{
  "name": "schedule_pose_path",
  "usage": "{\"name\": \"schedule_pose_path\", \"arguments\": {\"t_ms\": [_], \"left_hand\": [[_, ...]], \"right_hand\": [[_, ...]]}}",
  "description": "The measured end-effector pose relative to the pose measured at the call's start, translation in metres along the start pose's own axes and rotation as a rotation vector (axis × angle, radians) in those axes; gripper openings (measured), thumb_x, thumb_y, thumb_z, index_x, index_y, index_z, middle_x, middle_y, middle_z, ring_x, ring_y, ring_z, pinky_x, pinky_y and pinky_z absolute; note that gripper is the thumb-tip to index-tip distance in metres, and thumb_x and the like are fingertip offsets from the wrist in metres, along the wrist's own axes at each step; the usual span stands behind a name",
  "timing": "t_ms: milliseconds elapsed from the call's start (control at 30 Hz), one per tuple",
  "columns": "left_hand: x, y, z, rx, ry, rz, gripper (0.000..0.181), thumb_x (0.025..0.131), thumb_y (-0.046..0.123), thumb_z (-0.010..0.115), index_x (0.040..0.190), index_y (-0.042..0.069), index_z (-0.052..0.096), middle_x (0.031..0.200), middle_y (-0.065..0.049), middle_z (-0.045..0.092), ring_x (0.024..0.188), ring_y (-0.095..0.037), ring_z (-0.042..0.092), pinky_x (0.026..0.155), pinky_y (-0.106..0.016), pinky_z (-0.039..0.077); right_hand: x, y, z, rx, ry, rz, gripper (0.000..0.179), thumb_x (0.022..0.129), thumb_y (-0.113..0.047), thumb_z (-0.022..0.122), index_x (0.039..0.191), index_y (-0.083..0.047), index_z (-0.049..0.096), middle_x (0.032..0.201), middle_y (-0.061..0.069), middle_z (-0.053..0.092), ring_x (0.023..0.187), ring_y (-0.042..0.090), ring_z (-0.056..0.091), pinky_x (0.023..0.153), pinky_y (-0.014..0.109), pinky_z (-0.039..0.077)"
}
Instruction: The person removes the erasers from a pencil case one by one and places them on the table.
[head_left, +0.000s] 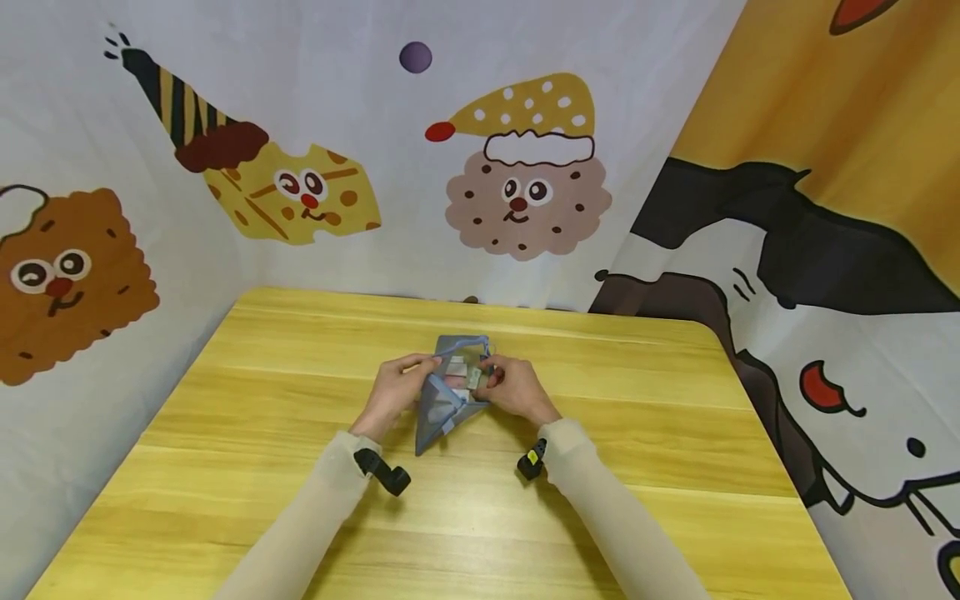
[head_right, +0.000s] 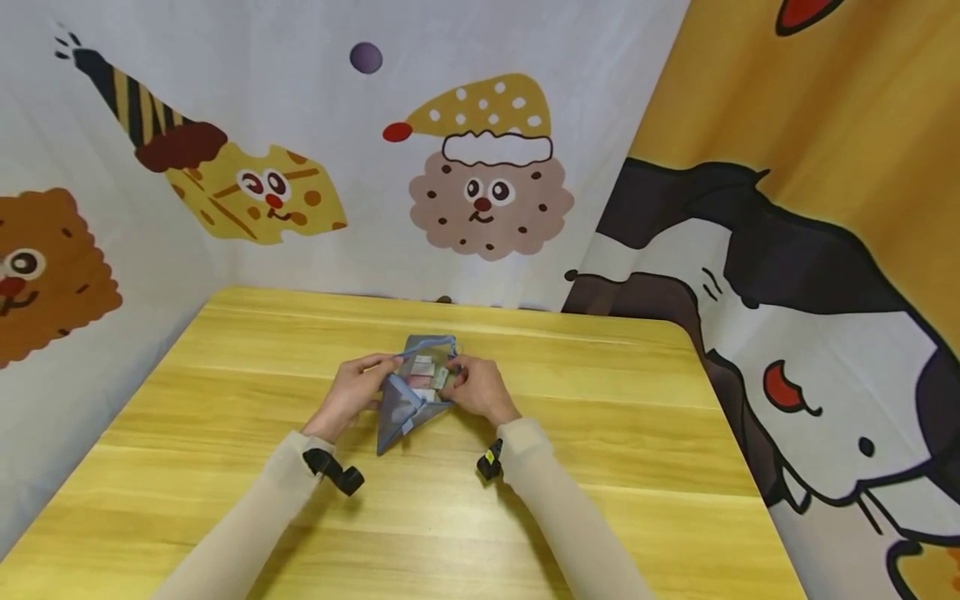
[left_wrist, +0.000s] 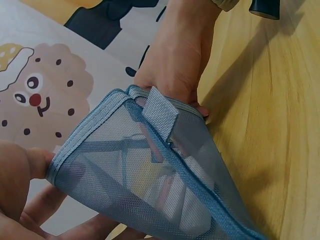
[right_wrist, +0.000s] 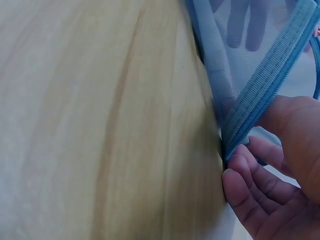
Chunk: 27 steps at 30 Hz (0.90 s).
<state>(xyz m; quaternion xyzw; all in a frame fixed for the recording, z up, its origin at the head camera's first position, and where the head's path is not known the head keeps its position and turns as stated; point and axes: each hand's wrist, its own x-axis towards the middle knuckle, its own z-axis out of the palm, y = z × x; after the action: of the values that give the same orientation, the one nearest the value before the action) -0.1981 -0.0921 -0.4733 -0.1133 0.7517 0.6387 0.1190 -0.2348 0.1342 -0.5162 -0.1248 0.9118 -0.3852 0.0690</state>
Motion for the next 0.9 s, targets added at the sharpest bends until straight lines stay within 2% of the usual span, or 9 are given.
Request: {"name": "schedule_pose_path", "arguments": {"t_ms": [100, 200, 367, 433, 567, 667, 767, 833, 900], "left_hand": [[-0.0007, -0.0001, -0.0003, -0.004, 0.001, 0.001, 0.034, 0.1, 0.039, 0.065, 0.128, 0.021, 0.073, 0.131, -0.01, 0.065, 0.062, -0.011, 0.045, 0.063, -0.032, 0.052], [-0.0009, -0.0004, -0.0009, -0.023, -0.001, 0.011, 0.03, 0.101, 0.036, 0.065, 0.127, 0.026, 0.074, 0.124, -0.011, 0.068, 0.059, -0.01, 0.042, 0.059, -0.032, 0.05], [-0.0002, -0.0014, -0.0016, -0.063, -0.017, 0.039, 0.026, 0.101, 0.03, 0.065, 0.126, 0.03, 0.074, 0.121, -0.014, 0.074, 0.066, -0.02, 0.058, 0.061, -0.037, 0.057], [0.0003, -0.0017, -0.0017, -0.072, -0.022, 0.048, 0.027, 0.102, 0.029, 0.065, 0.127, 0.03, 0.074, 0.121, -0.015, 0.074, 0.075, -0.026, 0.066, 0.065, -0.04, 0.06], [0.0015, -0.0025, -0.0021, -0.07, -0.026, 0.063, 0.029, 0.102, 0.029, 0.064, 0.13, 0.028, 0.073, 0.121, -0.015, 0.074, 0.076, -0.028, 0.066, 0.067, -0.043, 0.061], [0.0021, -0.003, -0.0025, -0.062, -0.032, 0.071, 0.031, 0.102, 0.031, 0.064, 0.132, 0.027, 0.071, 0.117, -0.012, 0.072, 0.066, -0.02, 0.057, 0.065, -0.04, 0.06], [0.0027, -0.0041, -0.0027, -0.063, -0.039, 0.074, 0.033, 0.103, 0.033, 0.063, 0.134, 0.027, 0.07, 0.1, -0.005, 0.067, 0.057, -0.012, 0.045, 0.061, -0.036, 0.055], [0.0027, -0.0048, -0.0027, -0.067, -0.037, 0.074, 0.033, 0.102, 0.035, 0.064, 0.134, 0.027, 0.07, 0.083, -0.001, 0.057, 0.053, -0.01, 0.037, 0.057, -0.035, 0.051], [0.0026, -0.0053, -0.0027, -0.071, -0.034, 0.07, 0.033, 0.102, 0.037, 0.065, 0.134, 0.028, 0.07, 0.081, 0.002, 0.055, 0.051, -0.01, 0.034, 0.056, -0.035, 0.048]], "right_hand": [[-0.0015, 0.0008, 0.0001, 0.007, -0.006, -0.002, 0.042, 0.083, -0.019, 0.087, 0.121, -0.01, 0.073, 0.079, 0.002, 0.069, 0.067, 0.011, 0.06, 0.065, 0.026, 0.05], [-0.002, 0.0018, 0.0009, 0.006, -0.003, -0.003, 0.042, 0.083, -0.02, 0.087, 0.122, -0.011, 0.073, 0.08, 0.001, 0.069, 0.066, 0.011, 0.06, 0.062, 0.026, 0.049], [-0.0017, 0.0034, 0.0028, -0.006, 0.012, -0.014, 0.041, 0.083, -0.02, 0.087, 0.12, -0.012, 0.073, 0.08, 0.0, 0.069, 0.067, 0.01, 0.06, 0.063, 0.026, 0.049], [-0.0016, 0.0035, 0.0027, -0.003, 0.014, -0.017, 0.041, 0.082, -0.021, 0.087, 0.12, -0.012, 0.073, 0.08, 0.0, 0.069, 0.067, 0.01, 0.06, 0.063, 0.026, 0.049], [-0.002, 0.0036, 0.0016, 0.006, 0.012, -0.019, 0.041, 0.083, -0.021, 0.087, 0.12, -0.012, 0.073, 0.081, 0.0, 0.07, 0.067, 0.011, 0.06, 0.062, 0.026, 0.05], [-0.0029, 0.0043, 0.0003, 0.014, 0.008, -0.022, 0.041, 0.083, -0.022, 0.086, 0.121, -0.012, 0.073, 0.082, 0.0, 0.07, 0.068, 0.012, 0.061, 0.061, 0.026, 0.049], [-0.0038, 0.0058, -0.001, 0.029, 0.005, -0.026, 0.041, 0.083, -0.021, 0.086, 0.121, -0.013, 0.073, 0.083, 0.001, 0.071, 0.069, 0.012, 0.061, 0.06, 0.025, 0.049], [-0.0046, 0.0072, -0.002, 0.044, 0.004, -0.031, 0.04, 0.084, -0.02, 0.086, 0.121, -0.013, 0.073, 0.083, 0.001, 0.071, 0.07, 0.012, 0.061, 0.06, 0.024, 0.05], [-0.0058, 0.0086, -0.0031, 0.063, 0.001, -0.034, 0.039, 0.085, -0.017, 0.085, 0.121, -0.013, 0.072, 0.084, 0.002, 0.07, 0.071, 0.013, 0.062, 0.059, 0.025, 0.05]]}}
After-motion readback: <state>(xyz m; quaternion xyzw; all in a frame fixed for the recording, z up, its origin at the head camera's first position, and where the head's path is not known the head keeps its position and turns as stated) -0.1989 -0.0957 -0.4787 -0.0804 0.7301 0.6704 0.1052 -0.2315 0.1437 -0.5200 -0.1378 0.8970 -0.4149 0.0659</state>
